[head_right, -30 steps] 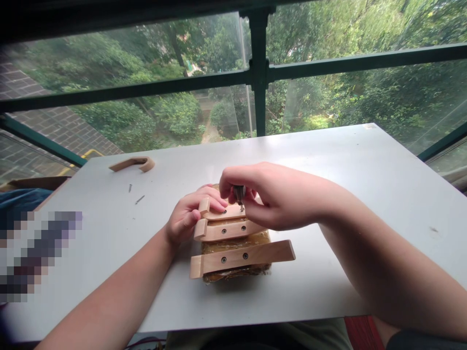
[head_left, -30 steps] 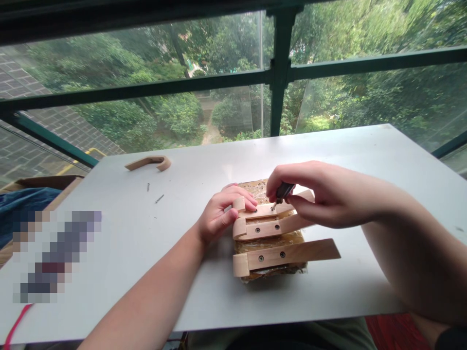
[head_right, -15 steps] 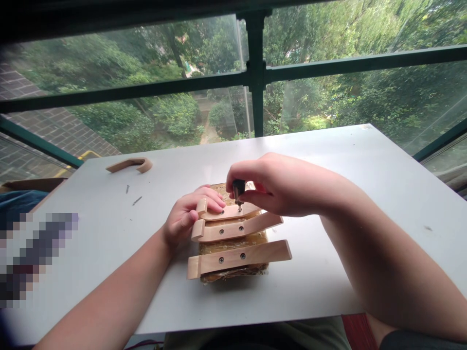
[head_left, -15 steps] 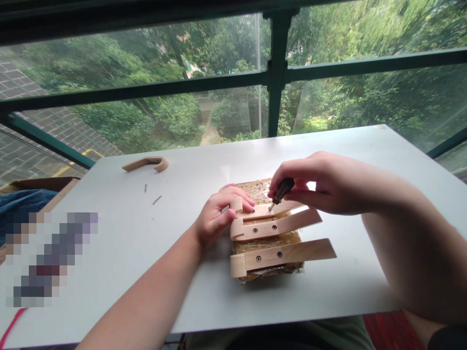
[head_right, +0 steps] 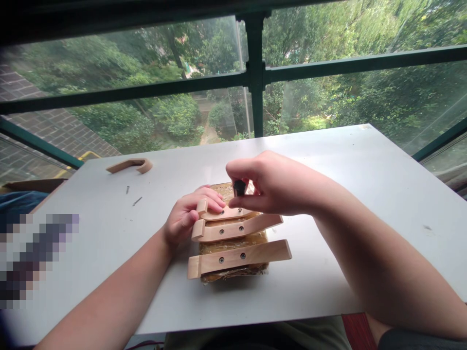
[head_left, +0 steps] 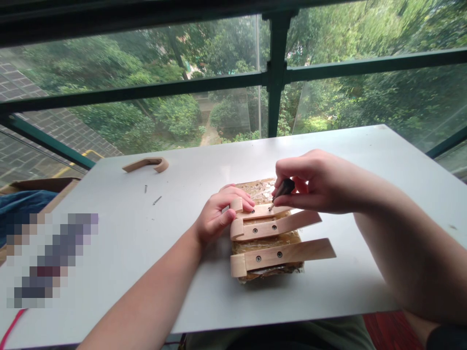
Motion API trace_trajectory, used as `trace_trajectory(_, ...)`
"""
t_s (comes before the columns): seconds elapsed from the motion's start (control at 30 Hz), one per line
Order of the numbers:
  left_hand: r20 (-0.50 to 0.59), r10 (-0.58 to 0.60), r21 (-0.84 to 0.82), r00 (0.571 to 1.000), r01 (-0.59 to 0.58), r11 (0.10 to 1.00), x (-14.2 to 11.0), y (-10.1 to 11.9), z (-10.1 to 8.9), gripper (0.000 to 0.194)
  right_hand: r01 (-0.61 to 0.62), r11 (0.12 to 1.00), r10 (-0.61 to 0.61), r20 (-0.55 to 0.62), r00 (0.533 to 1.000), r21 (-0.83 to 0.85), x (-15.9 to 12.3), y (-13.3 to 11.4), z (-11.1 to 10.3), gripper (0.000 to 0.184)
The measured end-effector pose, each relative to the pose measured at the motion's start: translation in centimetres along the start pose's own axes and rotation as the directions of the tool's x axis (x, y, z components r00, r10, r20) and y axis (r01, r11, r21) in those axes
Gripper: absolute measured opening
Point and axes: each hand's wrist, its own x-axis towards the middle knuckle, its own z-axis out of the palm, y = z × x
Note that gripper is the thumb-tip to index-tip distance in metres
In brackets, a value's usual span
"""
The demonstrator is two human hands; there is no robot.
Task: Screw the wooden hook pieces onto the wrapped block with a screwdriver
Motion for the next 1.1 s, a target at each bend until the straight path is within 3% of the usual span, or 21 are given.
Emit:
trace_trajectory(0.3,0.013,0.012,0.001,1.0,-0.012,1.0,0.0,-0.1,-0.1,0.049,-0.086,0.994,0.081,-0.079,0.994,-0.067,0.1,-0.4,0.8,0.016)
trace_trajectory(0.5,0.01,0.001,-0.012,1.0,-0.001,1.0,-0.1,-0.1,-0.1,0.048,0.008,0.994,-0.002,-0.053,0.999,0.106,0.0,-0.4,0.9,0.015)
trace_trajectory(0.63,0.009,-0.01,-0.019,1.0,0.01,1.0,-0.1,0.0,-0.1,0.047,0.045,0.983,-0.059,0.071,0.996,0.18,-0.3,-0.6,0.1,0.028)
trace_trajectory(0.97,0.008,0.007,-0.006,1.0,-0.006,1.0,0.0,0.0,-0.1,0.048,0.107,0.985,-0.113,0.039,0.993,0.135,-0.4,0.9,-0.3,0.022)
trace_trajectory(1.1,-0.002,-0.006,0.0,1.0,0.006,1.0,0.0,0.1,0.0,0.047,0.071,0.993,-0.074,0.034,0.997,0.098,-0.4,0.8,-0.5,0.018)
